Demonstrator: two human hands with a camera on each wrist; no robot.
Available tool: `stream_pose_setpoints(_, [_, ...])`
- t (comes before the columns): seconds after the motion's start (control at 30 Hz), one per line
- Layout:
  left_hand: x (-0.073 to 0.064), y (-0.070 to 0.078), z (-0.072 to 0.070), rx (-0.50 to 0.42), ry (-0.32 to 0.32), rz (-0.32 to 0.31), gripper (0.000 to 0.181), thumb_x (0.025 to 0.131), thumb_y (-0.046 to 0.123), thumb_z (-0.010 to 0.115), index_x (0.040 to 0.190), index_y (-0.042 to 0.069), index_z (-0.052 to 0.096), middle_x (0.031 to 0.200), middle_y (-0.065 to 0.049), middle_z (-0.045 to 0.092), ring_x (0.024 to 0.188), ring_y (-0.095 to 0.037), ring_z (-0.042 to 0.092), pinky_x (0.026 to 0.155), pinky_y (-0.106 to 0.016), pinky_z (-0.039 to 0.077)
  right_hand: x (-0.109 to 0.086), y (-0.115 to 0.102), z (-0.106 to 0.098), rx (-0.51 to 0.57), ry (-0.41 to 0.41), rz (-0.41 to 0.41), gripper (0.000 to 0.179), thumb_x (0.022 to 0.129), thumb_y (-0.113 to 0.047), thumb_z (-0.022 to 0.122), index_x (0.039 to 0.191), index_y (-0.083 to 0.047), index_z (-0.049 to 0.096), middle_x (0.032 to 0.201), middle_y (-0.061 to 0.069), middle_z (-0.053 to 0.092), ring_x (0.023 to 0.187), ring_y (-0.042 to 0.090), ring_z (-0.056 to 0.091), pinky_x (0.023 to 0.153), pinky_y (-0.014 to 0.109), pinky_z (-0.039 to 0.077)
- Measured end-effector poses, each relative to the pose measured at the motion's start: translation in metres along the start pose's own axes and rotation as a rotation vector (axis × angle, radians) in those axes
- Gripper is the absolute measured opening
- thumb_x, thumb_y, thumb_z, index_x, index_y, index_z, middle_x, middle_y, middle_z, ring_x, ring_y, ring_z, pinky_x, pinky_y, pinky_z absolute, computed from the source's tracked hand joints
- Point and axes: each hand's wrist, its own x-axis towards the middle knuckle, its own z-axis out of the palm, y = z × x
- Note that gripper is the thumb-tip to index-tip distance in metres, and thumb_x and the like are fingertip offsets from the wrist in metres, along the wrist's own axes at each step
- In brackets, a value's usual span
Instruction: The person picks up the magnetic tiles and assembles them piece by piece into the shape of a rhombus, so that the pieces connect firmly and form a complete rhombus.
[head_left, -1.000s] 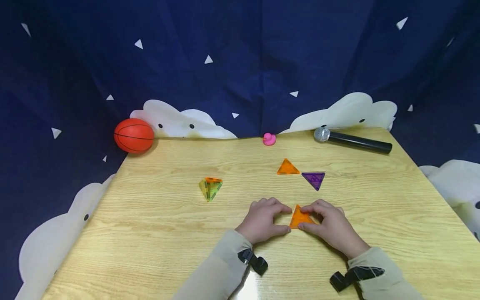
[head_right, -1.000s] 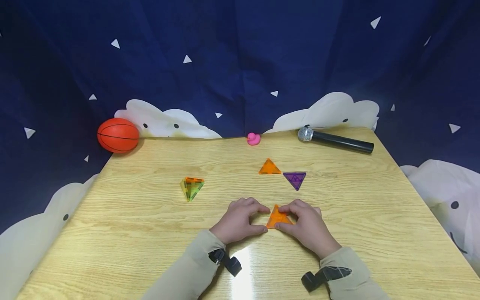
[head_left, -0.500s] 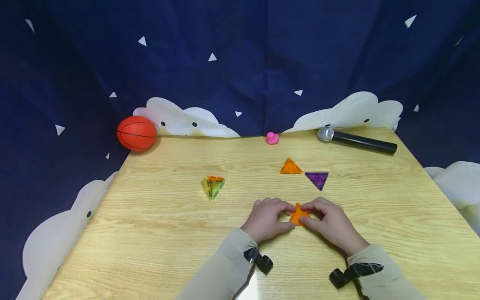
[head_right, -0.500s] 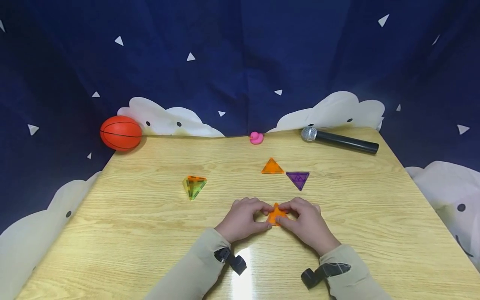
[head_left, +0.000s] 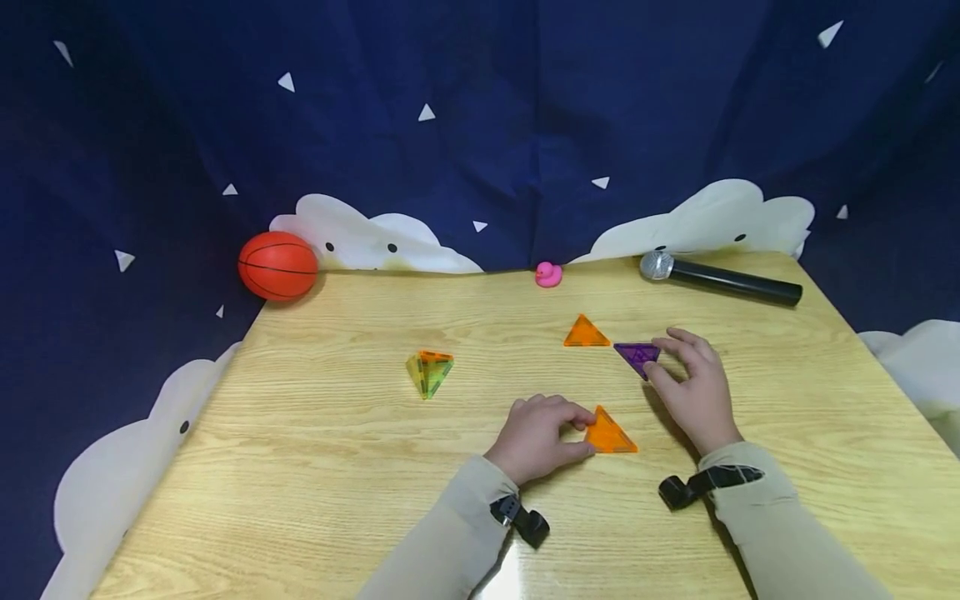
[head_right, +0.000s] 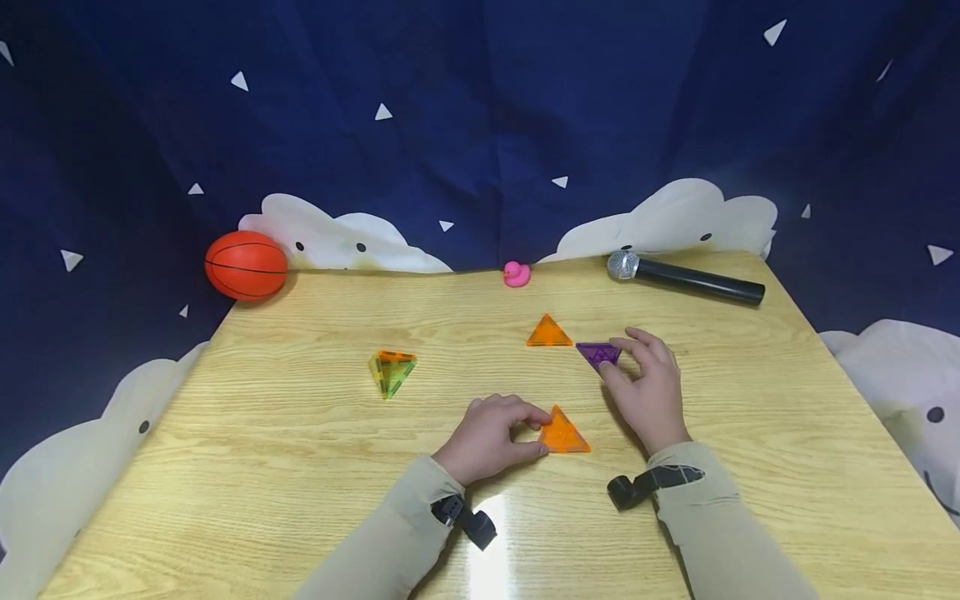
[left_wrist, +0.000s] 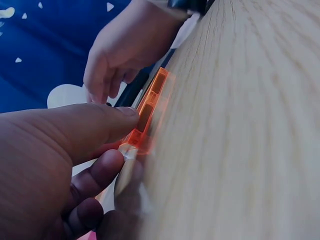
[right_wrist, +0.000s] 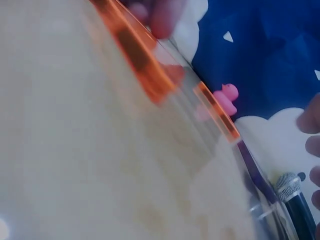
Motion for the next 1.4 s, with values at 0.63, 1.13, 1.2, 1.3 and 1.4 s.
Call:
stream_pose_setpoints(0.63, [-0.001, 0.001, -0.002, 0.019, 0.007, 0.008, 0.036, 0.087, 0.045, 0.076, 0.12, 0.03, 0.072, 0.1, 0.02, 0.063, 0.094, 0.0, 0.054, 0.085, -0.025, 0.035, 0.014, 0.0, 0.0, -0.339, -0.431, 0.026, 0.06, 0.099, -0.035, 0.061, 0.148, -0.004, 0.046, 0.157, 0.028, 0.03, 0.144, 0.053, 0.02, 0.111, 0.072, 0.002])
stream_pose_setpoints(1.13, [-0.001, -0.001, -0.002, 0.021, 0.014, 0.017, 0.036, 0.087, 0.046, 0.076, 0.119, 0.03, 0.072, 0.1, 0.021, 0.063, 0.091, 0.0, 0.052, 0.084, -0.024, 0.035, -0.005, 0.001, -0.006, -0.336, -0.377, -0.054, 0.051, 0.098, -0.023, 0.063, 0.143, -0.001, 0.052, 0.15, 0.028, 0.04, 0.136, 0.052, 0.033, 0.1, 0.07, 0.022])
stream_pose_setpoints(1.2, [-0.001, -0.001, -0.002, 0.023, 0.013, 0.017, 0.035, 0.087, 0.046, 0.076, 0.118, 0.029, 0.072, 0.1, 0.021, 0.063, 0.091, 0.0, 0.052, 0.084, -0.024, 0.035, -0.008, 0.001, -0.007, -0.34, -0.378, -0.059, 0.052, 0.098, -0.024, 0.064, 0.143, -0.001, 0.053, 0.149, 0.028, 0.041, 0.136, 0.051, 0.034, 0.099, 0.069, 0.024])
stream_pose_setpoints(1.3, [-0.001, -0.001, -0.001, 0.018, 0.007, 0.012, 0.035, 0.087, 0.045, 0.076, 0.118, 0.029, 0.072, 0.1, 0.021, 0.063, 0.091, 0.0, 0.052, 0.084, -0.025, 0.034, -0.011, 0.001, -0.01, -0.339, -0.391, -0.059, 0.055, 0.097, -0.026, 0.065, 0.143, 0.0, 0.051, 0.15, 0.027, 0.041, 0.136, 0.051, 0.034, 0.101, 0.07, 0.025])
stream_pose_setpoints(1.4, [-0.001, -0.001, -0.002, 0.011, 0.0, 0.007, 0.035, 0.088, 0.045, 0.075, 0.118, 0.029, 0.072, 0.1, 0.021, 0.062, 0.091, 0.0, 0.052, 0.085, -0.025, 0.034, -0.014, -0.001, -0.014, -0.331, -0.398, -0.043, 0.057, 0.096, -0.028, 0.066, 0.143, 0.001, 0.05, 0.15, 0.028, 0.041, 0.137, 0.051, 0.034, 0.102, 0.07, 0.025])
